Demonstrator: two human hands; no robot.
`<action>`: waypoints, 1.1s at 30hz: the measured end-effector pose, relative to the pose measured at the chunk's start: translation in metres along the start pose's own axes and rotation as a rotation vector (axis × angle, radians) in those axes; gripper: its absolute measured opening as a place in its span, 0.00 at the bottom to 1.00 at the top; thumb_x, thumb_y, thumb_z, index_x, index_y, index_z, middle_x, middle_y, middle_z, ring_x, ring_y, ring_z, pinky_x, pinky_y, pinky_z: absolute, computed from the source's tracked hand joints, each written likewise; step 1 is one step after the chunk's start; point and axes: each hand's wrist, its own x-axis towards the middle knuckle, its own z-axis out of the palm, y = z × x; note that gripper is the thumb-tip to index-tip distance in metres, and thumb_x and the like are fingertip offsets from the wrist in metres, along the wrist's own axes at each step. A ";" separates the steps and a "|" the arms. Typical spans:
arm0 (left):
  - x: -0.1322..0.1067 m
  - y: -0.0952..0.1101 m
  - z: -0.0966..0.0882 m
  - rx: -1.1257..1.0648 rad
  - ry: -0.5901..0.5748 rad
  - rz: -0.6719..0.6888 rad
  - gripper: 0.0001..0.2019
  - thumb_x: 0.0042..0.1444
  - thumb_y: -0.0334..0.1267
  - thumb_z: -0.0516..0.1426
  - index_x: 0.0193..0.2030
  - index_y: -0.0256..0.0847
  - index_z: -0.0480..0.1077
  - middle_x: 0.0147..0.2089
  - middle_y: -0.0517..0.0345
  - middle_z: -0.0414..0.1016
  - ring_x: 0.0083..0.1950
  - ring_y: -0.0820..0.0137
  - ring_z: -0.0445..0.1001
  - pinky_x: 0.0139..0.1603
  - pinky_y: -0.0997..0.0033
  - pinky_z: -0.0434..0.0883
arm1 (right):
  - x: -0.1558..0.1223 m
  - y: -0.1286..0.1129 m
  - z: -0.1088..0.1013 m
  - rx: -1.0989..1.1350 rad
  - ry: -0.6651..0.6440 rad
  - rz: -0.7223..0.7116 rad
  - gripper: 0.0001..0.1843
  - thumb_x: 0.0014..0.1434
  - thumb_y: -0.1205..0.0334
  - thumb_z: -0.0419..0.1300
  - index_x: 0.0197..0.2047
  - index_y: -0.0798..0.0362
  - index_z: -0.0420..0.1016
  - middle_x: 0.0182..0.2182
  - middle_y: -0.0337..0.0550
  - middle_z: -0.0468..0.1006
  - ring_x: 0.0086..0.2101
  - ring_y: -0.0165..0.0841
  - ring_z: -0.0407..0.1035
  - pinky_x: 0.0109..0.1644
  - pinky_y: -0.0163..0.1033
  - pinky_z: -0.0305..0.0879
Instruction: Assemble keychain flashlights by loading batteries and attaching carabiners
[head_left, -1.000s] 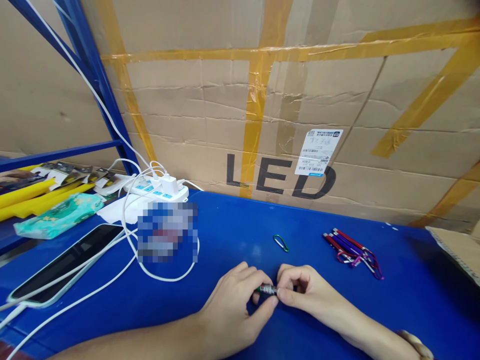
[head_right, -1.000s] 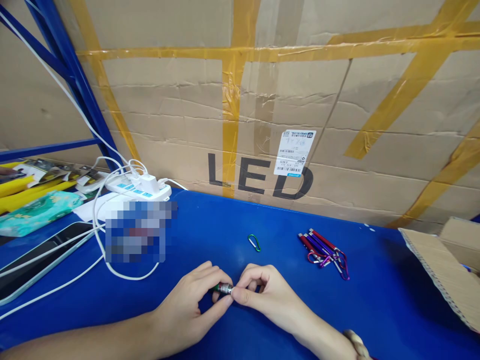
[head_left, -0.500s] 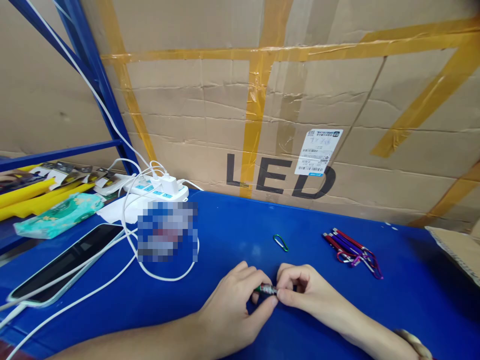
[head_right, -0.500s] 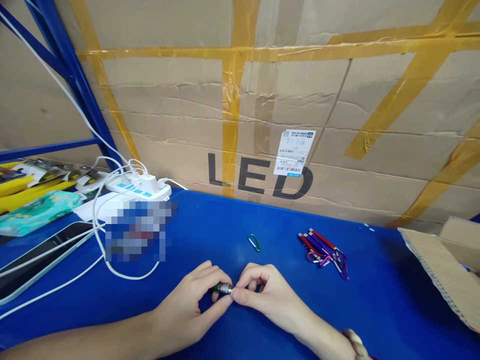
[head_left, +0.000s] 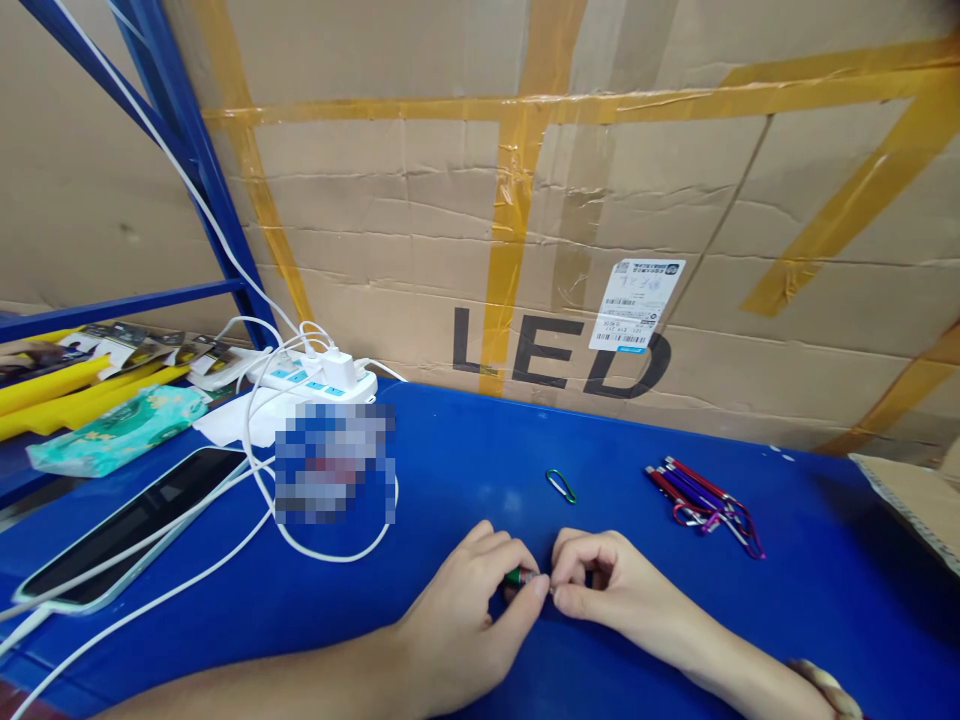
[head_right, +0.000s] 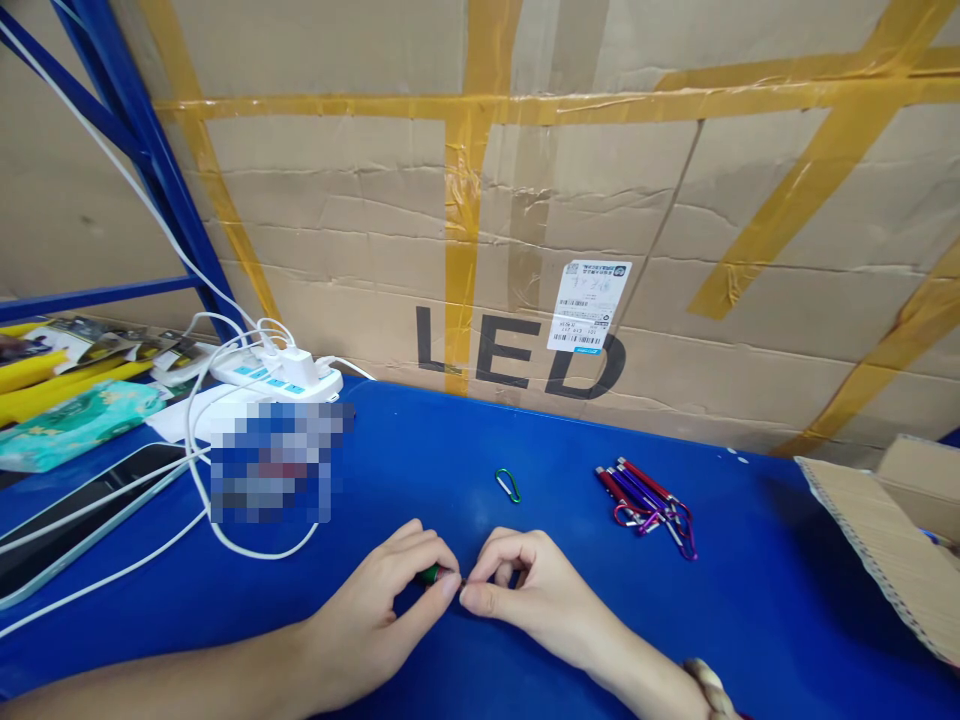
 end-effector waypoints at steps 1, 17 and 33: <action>0.000 0.000 0.000 -0.009 -0.005 -0.013 0.10 0.61 0.32 0.48 0.28 0.40 0.63 0.28 0.62 0.68 0.32 0.71 0.68 0.51 0.64 0.61 | 0.000 0.000 0.000 0.002 -0.001 0.004 0.19 0.44 0.47 0.68 0.21 0.55 0.74 0.22 0.34 0.63 0.22 0.25 0.53 0.26 0.34 0.47; 0.000 -0.006 -0.002 -0.025 -0.051 0.045 0.09 0.64 0.29 0.46 0.39 0.38 0.66 0.35 0.58 0.67 0.39 0.69 0.63 0.45 0.69 0.62 | 0.000 -0.007 -0.001 0.048 0.103 -0.011 0.21 0.42 0.45 0.68 0.18 0.55 0.74 0.20 0.32 0.60 0.21 0.24 0.52 0.26 0.34 0.46; 0.005 -0.017 -0.001 -0.031 -0.112 0.184 0.12 0.62 0.27 0.48 0.33 0.38 0.71 0.27 0.60 0.70 0.30 0.71 0.66 0.36 0.76 0.63 | -0.001 -0.008 0.003 -0.076 0.111 0.149 0.16 0.41 0.52 0.69 0.20 0.56 0.75 0.22 0.34 0.66 0.17 0.23 0.61 0.12 0.28 0.55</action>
